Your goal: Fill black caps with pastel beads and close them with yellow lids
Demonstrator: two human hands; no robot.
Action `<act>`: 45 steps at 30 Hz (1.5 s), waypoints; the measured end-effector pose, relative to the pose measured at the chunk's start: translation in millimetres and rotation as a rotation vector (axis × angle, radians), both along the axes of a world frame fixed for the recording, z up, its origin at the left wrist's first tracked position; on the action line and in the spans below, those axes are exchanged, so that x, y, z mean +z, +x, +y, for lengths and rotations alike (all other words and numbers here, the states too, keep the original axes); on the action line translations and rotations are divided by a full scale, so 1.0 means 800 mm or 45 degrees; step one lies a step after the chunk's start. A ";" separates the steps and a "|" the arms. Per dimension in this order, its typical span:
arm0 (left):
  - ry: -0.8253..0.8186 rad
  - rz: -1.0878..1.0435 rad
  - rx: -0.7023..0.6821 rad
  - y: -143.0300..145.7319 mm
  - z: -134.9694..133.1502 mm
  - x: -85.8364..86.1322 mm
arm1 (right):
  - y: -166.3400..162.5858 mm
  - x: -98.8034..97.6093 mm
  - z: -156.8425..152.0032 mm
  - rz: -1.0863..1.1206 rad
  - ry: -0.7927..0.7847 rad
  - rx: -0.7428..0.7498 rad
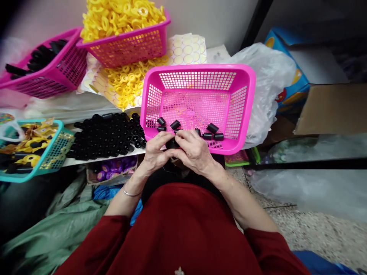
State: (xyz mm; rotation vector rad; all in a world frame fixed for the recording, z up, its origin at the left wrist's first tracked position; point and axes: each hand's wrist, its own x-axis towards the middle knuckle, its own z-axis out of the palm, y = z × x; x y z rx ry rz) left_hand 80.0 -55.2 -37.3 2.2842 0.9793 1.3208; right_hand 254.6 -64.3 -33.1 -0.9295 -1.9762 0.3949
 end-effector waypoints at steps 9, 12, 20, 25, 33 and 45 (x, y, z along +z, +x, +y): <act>-0.332 -0.472 1.326 -0.085 -0.071 -0.067 | 0.035 -0.018 0.033 -0.117 -0.286 -0.349; -0.548 -0.630 1.418 -0.107 -0.067 -0.089 | 0.033 -0.007 0.050 -0.483 -0.481 -0.329; -0.619 -0.625 1.448 -0.109 -0.040 -0.098 | -0.036 0.018 0.078 -1.133 -0.757 -0.120; -0.678 -0.655 1.335 -0.103 -0.037 -0.106 | -0.055 0.011 0.096 -1.180 -0.775 -0.069; -0.394 -0.476 1.392 -0.106 -0.059 -0.096 | 0.000 0.013 0.091 -0.763 -0.688 -0.069; -0.114 1.121 0.251 -0.058 0.103 0.012 | 0.061 0.009 0.028 1.142 -1.165 0.046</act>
